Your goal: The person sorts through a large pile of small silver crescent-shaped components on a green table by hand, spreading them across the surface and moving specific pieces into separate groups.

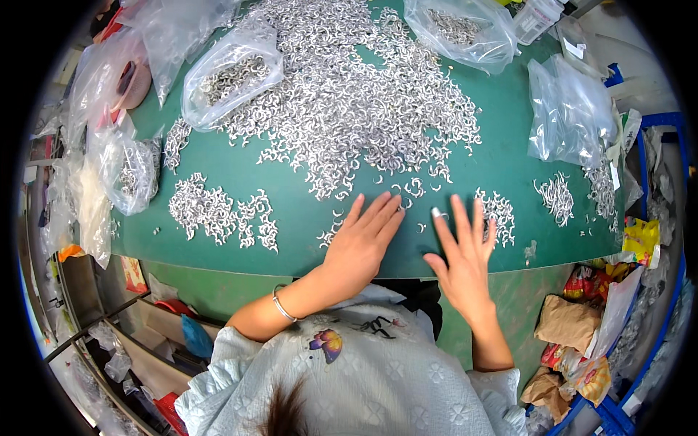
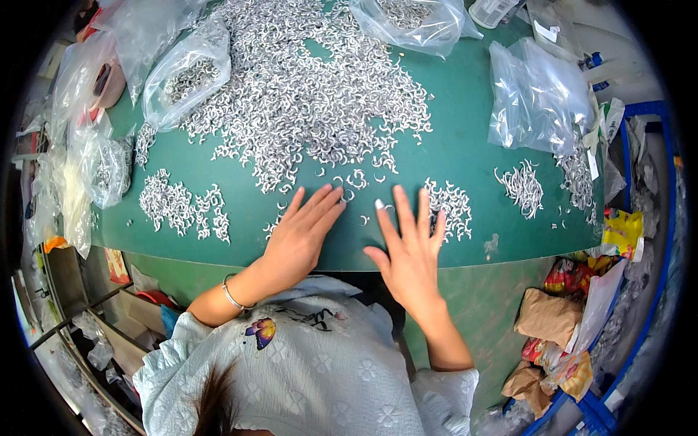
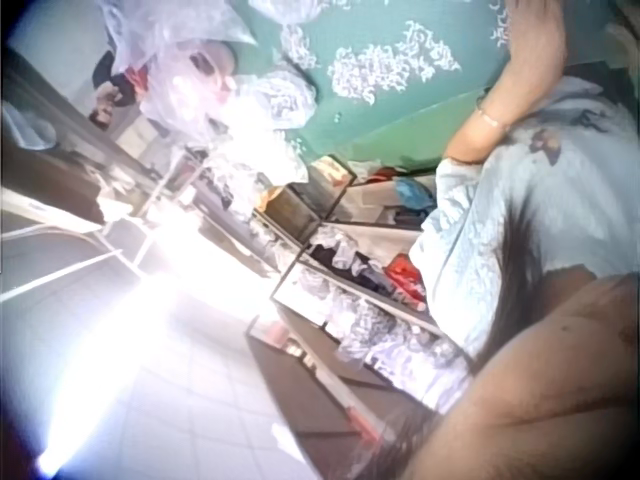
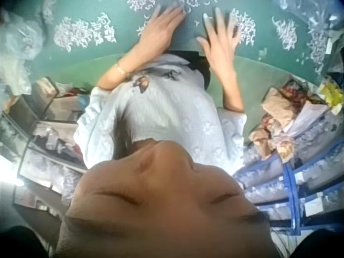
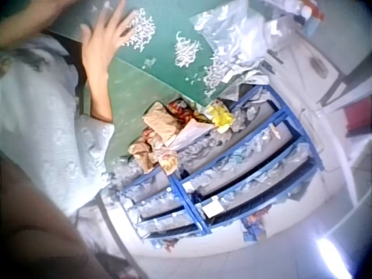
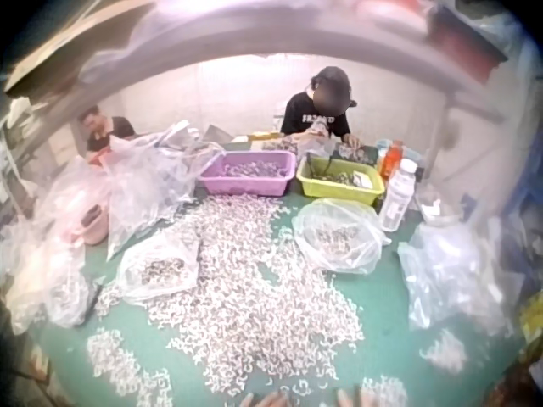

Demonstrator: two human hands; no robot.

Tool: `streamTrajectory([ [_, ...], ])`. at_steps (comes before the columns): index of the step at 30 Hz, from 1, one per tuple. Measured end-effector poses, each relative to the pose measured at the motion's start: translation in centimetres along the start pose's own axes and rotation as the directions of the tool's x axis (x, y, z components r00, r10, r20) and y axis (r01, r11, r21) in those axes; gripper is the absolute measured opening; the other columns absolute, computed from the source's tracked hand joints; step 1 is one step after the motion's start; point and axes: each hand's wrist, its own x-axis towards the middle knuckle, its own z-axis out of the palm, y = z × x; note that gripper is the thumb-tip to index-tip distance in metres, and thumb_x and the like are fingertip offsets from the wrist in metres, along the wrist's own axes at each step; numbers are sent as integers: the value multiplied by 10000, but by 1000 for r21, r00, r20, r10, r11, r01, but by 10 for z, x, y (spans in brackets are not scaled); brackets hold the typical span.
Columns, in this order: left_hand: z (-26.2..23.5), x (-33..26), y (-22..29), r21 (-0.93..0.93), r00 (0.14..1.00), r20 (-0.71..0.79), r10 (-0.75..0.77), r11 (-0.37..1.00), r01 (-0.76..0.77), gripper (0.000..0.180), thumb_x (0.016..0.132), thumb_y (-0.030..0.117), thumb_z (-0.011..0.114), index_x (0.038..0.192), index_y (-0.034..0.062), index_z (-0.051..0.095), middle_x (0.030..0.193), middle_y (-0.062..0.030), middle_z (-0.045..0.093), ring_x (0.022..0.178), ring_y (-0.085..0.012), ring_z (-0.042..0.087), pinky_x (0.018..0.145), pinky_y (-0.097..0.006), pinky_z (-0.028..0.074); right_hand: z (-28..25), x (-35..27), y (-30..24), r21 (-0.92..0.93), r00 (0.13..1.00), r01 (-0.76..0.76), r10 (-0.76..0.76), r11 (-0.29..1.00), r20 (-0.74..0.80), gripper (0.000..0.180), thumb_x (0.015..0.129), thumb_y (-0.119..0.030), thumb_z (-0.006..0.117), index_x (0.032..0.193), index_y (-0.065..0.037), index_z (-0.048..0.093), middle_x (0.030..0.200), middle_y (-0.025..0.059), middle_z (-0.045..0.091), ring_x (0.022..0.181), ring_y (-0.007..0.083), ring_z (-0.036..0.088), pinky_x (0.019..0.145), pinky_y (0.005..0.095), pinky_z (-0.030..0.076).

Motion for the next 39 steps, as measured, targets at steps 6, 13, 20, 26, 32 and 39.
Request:
streamTrajectory([
  [6, 1, -1, 0, -28, 994, -108, 6, 1000, -9, 496, 758, -108, 522, 1246, -28, 566, 1421, -165, 482, 1365, -336, 415, 1136, -558, 259, 2, -7, -4, 68, 997, 58, -60, 996, 38, 585, 788, -261, 741, 1336, -153, 572, 1565, 156, 269, 1448, 457, 163, 1096, 666, 103],
  [13, 5, 6, 5, -49, 997, -66, 51, 997, -54, 524, 748, -126, 508, 1259, -23, 560, 1405, -169, 498, 1363, -336, 420, 1137, -559, 256, 7, -6, -2, -12, 998, -49, 48, 999, -50, 634, 797, -285, 729, 1361, -77, 526, 1561, 137, 286, 1453, 435, 170, 1081, 692, 92],
  [20, -3, -1, -3, -117, 995, -98, -16, 993, 4, 539, 741, -134, 521, 1266, -18, 561, 1392, -166, 515, 1349, -339, 439, 1138, -543, 270, 4, -2, -8, 3, 999, 41, -41, 999, 18, 729, 782, -342, 732, 1390, -36, 471, 1546, 104, 320, 1461, 383, 191, 1070, 724, 81],
  [26, -4, -4, -1, -119, 988, -137, -65, 992, 49, 495, 776, -133, 530, 1255, -14, 571, 1373, -164, 533, 1334, -332, 460, 1133, -536, 279, 11, -1, -21, 109, 990, 115, -123, 987, 72, 722, 810, -342, 713, 1389, 0, 454, 1559, 101, 298, 1462, 402, 175, 1067, 722, 109],
  [32, 1, -5, 0, -129, 991, -121, -64, 990, 48, 446, 801, -129, 532, 1230, -21, 583, 1360, -170, 542, 1329, -339, 462, 1131, -541, 275, 21, 37, -2, -54, 989, 148, -150, 987, -19, 698, 830, -305, 694, 1421, -47, 430, 1544, 41, 338, 1453, 408, 190, 1070, 717, 119],
  [39, -1, -6, -3, -113, 992, -110, -56, 993, 44, 472, 777, -110, 553, 1242, -33, 571, 1384, -170, 523, 1342, -352, 445, 1128, -558, 267, 6, 11, -12, 33, 989, 130, -132, 991, 63, 677, 815, -327, 697, 1391, -45, 478, 1545, 48, 334, 1455, 395, 193, 1075, 714, 124],
])
